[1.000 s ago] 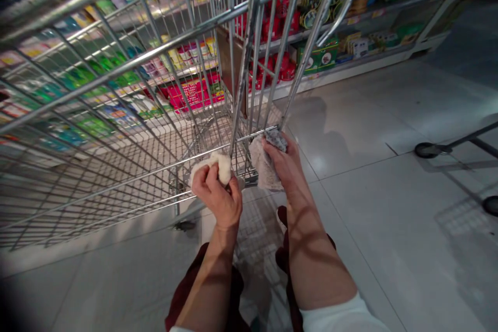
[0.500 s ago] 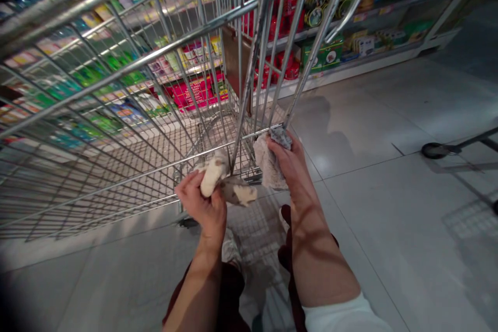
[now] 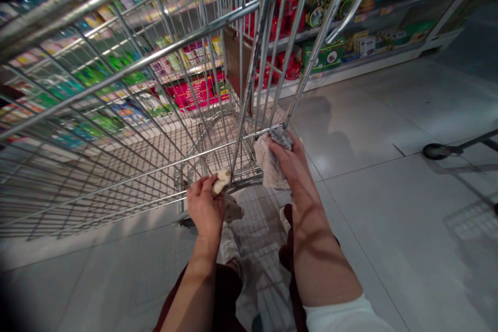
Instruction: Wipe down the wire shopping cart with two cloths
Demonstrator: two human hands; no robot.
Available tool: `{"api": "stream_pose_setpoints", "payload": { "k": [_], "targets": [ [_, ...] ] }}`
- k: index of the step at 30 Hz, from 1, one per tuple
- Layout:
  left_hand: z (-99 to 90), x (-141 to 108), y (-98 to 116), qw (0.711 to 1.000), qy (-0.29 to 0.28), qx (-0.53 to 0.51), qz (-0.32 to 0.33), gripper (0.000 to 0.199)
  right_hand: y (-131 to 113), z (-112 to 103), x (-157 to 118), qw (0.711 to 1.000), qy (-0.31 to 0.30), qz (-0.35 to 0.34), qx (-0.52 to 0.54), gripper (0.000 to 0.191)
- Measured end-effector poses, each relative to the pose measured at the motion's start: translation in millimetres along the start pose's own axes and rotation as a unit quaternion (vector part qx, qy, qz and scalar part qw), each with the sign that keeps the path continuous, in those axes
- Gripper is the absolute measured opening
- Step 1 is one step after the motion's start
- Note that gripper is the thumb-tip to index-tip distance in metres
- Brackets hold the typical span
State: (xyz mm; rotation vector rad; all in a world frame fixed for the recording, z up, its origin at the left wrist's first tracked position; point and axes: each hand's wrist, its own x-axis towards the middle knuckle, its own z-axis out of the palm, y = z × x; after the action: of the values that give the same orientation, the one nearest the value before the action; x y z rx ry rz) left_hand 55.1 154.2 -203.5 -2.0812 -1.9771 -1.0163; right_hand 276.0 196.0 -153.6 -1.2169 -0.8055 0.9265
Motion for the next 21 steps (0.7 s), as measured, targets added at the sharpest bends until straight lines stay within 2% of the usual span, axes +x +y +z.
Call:
{"api": "stream_pose_setpoints", "payload": {
  "k": [2,3,4,6,9,11,12,15,18,21],
  "targets": [
    [-2.8,-1,-4,0.999,-0.031,-0.014,-0.017,0.050,0,1,-1,1.000,0.006,-0.001,-0.003,0.031],
    [-4.8,0,-4,0.999,-0.016,-0.036,-0.022,0.046,0,2,-1,1.000,0.010,-0.002,-0.004,0.032],
    [-7.2,3,-3,0.998,0.017,-0.062,-0.024,0.040,-1,2,-1,1.000,0.016,-0.002,-0.005,0.032],
    [-13.6,13,3,0.987,0.125,-0.101,-0.028,0.032,-1,2,-2,1.000,0.021,-0.001,-0.007,0.031],
    [-23.5,33,12,0.950,0.291,-0.094,-0.059,0.029,-1,2,-2,1.000,0.010,-0.002,-0.010,0.026],
    [-26.8,44,16,0.928,0.356,-0.084,-0.074,0.029,0,1,-2,1.000,-0.002,-0.005,-0.012,0.024],
    [-26.9,47,16,0.925,0.365,-0.081,-0.073,0.029,0,0,-1,1.000,-0.007,-0.006,-0.011,0.024],
    [-22.1,47,12,0.945,0.318,-0.056,-0.050,0.032,3,-4,1,1.000,-0.018,-0.005,-0.018,0.024],
    [-13.7,35,4,0.974,0.225,-0.022,-0.035,0.037,5,-5,2,1.000,-0.010,-0.013,-0.026,0.023],
    [-7.0,23,-3,0.990,0.118,0.004,-0.075,0.038,4,-4,1,1.000,-0.009,-0.012,-0.020,0.017]
  ]
}}
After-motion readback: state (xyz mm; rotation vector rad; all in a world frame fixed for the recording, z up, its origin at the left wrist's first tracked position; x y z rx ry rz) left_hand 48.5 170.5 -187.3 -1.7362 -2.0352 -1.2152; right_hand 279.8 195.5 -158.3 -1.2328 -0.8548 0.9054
